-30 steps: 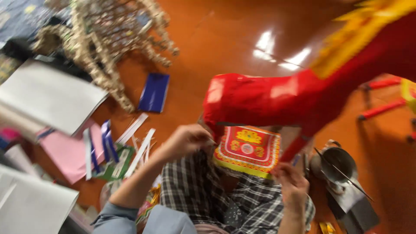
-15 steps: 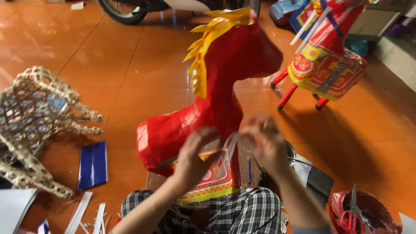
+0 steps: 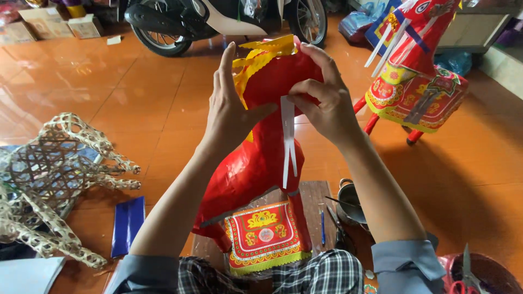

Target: Decorate a paper horse model by gluing paper strips and ornaments

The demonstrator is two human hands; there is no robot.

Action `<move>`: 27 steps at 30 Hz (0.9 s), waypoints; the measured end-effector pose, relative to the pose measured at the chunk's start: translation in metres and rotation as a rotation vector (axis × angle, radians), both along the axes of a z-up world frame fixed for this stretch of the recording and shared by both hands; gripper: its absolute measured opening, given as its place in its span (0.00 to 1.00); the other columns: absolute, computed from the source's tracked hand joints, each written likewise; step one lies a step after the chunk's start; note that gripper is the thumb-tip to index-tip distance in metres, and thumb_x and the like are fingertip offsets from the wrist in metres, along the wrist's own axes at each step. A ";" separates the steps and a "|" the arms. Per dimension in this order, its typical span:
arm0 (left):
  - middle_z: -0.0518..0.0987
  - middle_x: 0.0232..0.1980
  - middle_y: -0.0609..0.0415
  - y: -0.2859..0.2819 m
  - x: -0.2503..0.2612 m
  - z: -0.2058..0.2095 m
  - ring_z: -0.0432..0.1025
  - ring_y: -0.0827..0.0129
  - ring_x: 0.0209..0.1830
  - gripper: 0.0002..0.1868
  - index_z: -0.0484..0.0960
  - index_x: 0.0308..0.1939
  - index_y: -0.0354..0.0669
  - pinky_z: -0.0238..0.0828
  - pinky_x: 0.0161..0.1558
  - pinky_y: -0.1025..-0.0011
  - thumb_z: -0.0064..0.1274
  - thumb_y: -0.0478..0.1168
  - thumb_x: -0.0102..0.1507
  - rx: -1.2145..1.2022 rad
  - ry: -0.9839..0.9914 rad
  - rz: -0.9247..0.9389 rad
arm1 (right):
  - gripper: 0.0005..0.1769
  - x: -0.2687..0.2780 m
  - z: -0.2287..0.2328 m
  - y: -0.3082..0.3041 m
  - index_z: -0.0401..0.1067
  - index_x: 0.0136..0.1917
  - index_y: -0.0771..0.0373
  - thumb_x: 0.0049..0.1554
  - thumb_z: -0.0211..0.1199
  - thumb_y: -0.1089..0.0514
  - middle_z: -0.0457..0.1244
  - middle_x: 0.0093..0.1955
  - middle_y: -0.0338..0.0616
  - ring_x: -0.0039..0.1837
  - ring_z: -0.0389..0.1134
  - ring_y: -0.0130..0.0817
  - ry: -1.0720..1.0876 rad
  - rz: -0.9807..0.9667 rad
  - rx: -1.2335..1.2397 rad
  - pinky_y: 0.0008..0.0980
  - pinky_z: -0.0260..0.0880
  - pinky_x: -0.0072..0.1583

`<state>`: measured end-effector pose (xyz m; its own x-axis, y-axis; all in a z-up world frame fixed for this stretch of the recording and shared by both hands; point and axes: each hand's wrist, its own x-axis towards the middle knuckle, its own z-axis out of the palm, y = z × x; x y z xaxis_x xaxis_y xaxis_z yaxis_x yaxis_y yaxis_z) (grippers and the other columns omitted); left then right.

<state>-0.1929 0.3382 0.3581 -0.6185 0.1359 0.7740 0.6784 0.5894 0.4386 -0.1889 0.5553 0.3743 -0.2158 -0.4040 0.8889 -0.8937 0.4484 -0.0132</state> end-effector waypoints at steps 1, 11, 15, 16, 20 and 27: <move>0.62 0.72 0.41 0.002 -0.001 0.000 0.62 0.49 0.70 0.61 0.38 0.74 0.56 0.64 0.57 0.44 0.71 0.53 0.53 0.021 -0.035 0.004 | 0.06 -0.001 -0.001 0.000 0.73 0.52 0.65 0.60 0.66 0.69 0.48 0.74 0.54 0.75 0.52 0.57 -0.011 -0.007 0.006 0.51 0.70 0.69; 0.67 0.67 0.41 0.021 -0.009 -0.002 0.64 0.47 0.64 0.54 0.45 0.73 0.53 0.62 0.60 0.49 0.64 0.61 0.55 0.081 -0.047 0.178 | 0.16 -0.002 0.000 -0.003 0.62 0.52 0.65 0.58 0.68 0.66 0.52 0.67 0.56 0.71 0.54 0.55 -0.017 0.015 -0.079 0.48 0.64 0.67; 0.67 0.67 0.41 0.021 -0.014 -0.005 0.64 0.47 0.64 0.52 0.45 0.73 0.55 0.63 0.60 0.48 0.64 0.59 0.56 0.075 -0.028 0.176 | 0.16 -0.003 -0.002 -0.002 0.61 0.54 0.63 0.59 0.67 0.66 0.50 0.69 0.55 0.73 0.52 0.55 -0.079 -0.001 -0.077 0.45 0.72 0.63; 0.67 0.67 0.42 0.021 -0.013 -0.005 0.64 0.48 0.64 0.52 0.45 0.72 0.56 0.64 0.59 0.49 0.64 0.59 0.56 0.080 -0.019 0.171 | 0.17 -0.002 -0.002 -0.003 0.61 0.54 0.63 0.58 0.67 0.68 0.51 0.69 0.55 0.73 0.53 0.54 -0.080 0.011 -0.092 0.45 0.70 0.64; 0.69 0.65 0.43 0.020 -0.007 0.001 0.65 0.49 0.63 0.52 0.44 0.72 0.59 0.63 0.59 0.49 0.65 0.57 0.56 0.093 -0.042 0.145 | 0.15 -0.001 -0.005 -0.002 0.60 0.54 0.63 0.60 0.65 0.69 0.50 0.70 0.55 0.73 0.53 0.56 -0.097 0.034 -0.122 0.45 0.72 0.62; 0.64 0.68 0.40 -0.004 -0.008 -0.012 0.66 0.50 0.62 0.55 0.42 0.74 0.58 0.67 0.56 0.46 0.67 0.60 0.57 0.067 0.056 0.060 | 0.08 0.039 -0.065 -0.015 0.60 0.39 0.68 0.60 0.50 0.69 0.58 0.45 0.51 0.52 0.60 0.43 -0.109 0.050 -0.593 0.36 0.58 0.57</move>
<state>-0.2009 0.3346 0.3462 -0.5795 0.0462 0.8136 0.6672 0.6002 0.4411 -0.1499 0.5402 0.3096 -0.3119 0.1417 0.9395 -0.8929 0.2942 -0.3408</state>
